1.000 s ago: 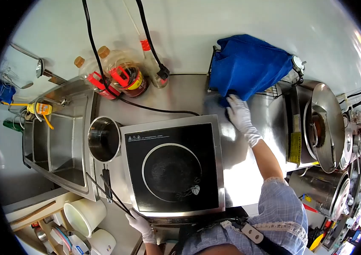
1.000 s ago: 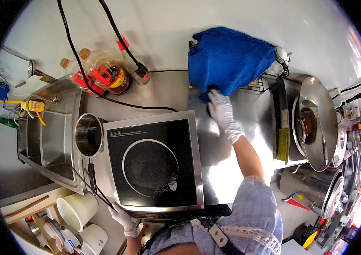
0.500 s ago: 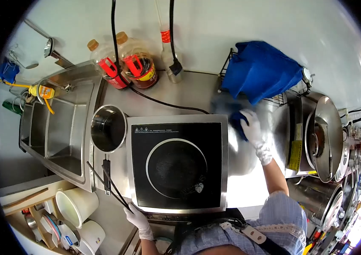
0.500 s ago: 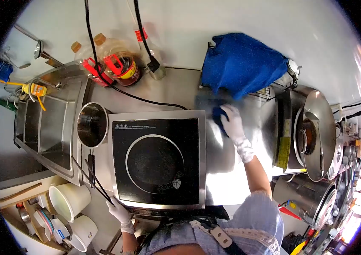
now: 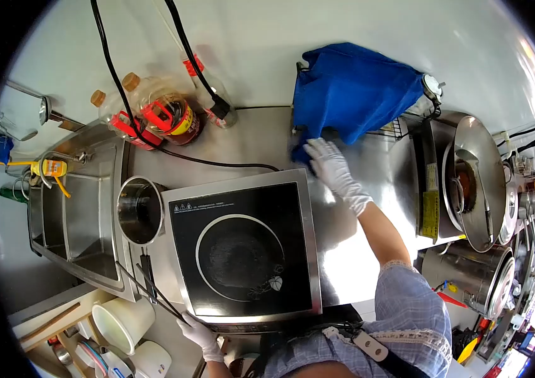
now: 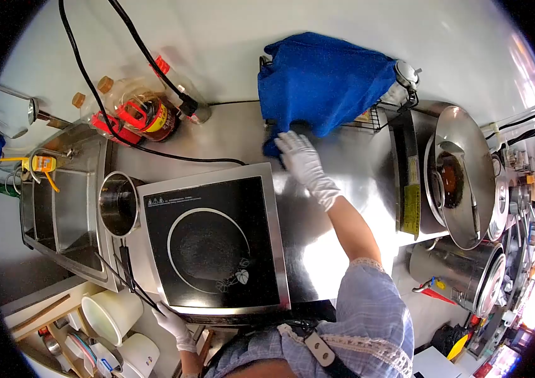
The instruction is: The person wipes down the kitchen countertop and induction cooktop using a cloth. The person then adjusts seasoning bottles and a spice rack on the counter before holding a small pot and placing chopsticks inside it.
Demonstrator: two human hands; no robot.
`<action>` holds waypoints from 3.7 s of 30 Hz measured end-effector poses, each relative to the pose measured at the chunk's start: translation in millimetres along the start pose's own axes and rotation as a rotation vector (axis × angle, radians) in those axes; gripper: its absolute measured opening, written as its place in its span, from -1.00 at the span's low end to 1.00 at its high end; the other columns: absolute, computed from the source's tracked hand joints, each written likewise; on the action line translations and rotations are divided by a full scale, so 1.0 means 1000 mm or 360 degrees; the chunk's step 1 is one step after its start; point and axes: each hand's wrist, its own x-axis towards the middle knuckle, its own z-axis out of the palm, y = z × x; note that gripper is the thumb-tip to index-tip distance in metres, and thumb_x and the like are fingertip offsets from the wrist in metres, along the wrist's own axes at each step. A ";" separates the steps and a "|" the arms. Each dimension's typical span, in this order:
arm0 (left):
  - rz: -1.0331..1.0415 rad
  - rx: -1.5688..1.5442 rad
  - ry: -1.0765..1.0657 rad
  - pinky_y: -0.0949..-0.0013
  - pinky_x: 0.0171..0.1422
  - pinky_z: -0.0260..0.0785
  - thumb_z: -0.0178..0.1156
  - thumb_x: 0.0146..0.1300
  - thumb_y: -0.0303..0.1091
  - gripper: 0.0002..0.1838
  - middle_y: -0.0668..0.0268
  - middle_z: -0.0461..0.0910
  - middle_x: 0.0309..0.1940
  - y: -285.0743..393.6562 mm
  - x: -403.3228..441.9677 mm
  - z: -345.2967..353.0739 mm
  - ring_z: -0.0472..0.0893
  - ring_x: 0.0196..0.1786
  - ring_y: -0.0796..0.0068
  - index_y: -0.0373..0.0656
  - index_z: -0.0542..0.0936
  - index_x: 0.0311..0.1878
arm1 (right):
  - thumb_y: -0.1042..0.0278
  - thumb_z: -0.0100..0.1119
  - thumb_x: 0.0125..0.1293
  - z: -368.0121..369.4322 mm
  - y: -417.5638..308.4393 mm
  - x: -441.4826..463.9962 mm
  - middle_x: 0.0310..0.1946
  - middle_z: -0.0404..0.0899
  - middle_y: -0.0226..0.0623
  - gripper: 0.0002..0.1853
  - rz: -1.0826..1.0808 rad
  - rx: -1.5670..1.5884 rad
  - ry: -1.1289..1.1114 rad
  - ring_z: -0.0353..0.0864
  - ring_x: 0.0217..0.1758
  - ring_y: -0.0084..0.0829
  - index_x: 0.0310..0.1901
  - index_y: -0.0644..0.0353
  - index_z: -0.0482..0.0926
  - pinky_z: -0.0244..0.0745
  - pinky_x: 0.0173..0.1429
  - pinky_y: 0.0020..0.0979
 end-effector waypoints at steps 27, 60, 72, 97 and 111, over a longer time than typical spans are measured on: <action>0.0058 0.0037 -0.0013 0.22 -0.02 0.38 -0.03 0.44 -0.24 -0.61 -0.09 0.60 -0.20 -0.004 0.002 -0.002 0.57 -0.18 0.09 -0.48 0.51 -0.04 | 0.25 0.01 0.31 -0.021 0.125 -0.096 0.24 0.37 -0.03 -0.57 0.1055 -0.0137 0.0468 0.26 0.33 -0.02 0.12 0.33 0.47 0.12 0.42 -0.16; 0.0171 0.0043 0.0025 0.22 -0.22 0.36 -0.03 0.44 -0.29 -0.70 0.03 0.56 -0.39 -0.017 0.004 0.002 0.49 -0.40 0.21 -0.40 0.52 -0.17 | 0.35 0.09 0.18 0.016 0.027 -0.036 0.21 0.39 -0.01 -0.57 0.0388 0.0127 0.0395 0.32 0.30 0.00 0.09 0.32 0.49 0.15 0.41 -0.09; -0.0060 -0.0061 -0.0074 0.33 -0.25 0.36 -0.04 0.45 -0.31 -0.72 0.18 0.55 -0.43 0.007 0.001 -0.004 0.44 -0.41 0.41 -0.40 0.50 -0.18 | 0.36 0.12 0.20 0.047 -0.054 0.119 0.19 0.36 -0.05 -0.56 -0.0687 0.0418 -0.0015 0.28 0.31 -0.03 0.12 0.30 0.43 0.21 0.39 -0.16; 0.0069 0.0012 0.0108 0.25 -0.33 0.35 -0.03 0.44 -0.30 -0.72 0.12 0.55 -0.51 -0.010 -0.001 0.002 0.46 -0.49 0.35 -0.37 0.50 -0.23 | 0.54 0.08 0.06 0.047 -0.050 0.168 0.05 0.48 -0.19 -0.68 -0.0573 0.0412 0.0070 0.40 0.14 -0.11 -0.09 0.20 0.58 0.35 0.19 -0.19; 0.0811 0.0632 0.0281 0.06 -0.31 0.41 0.15 0.27 -0.34 -0.80 0.03 0.50 -0.36 0.024 0.020 0.000 0.55 -0.34 -0.06 -0.23 0.49 -0.10 | 0.38 0.31 0.09 0.016 -0.040 0.158 0.36 0.21 -0.12 -0.36 -0.0640 0.0514 -0.0752 0.21 0.38 -0.07 0.26 0.12 0.38 0.15 0.43 -0.26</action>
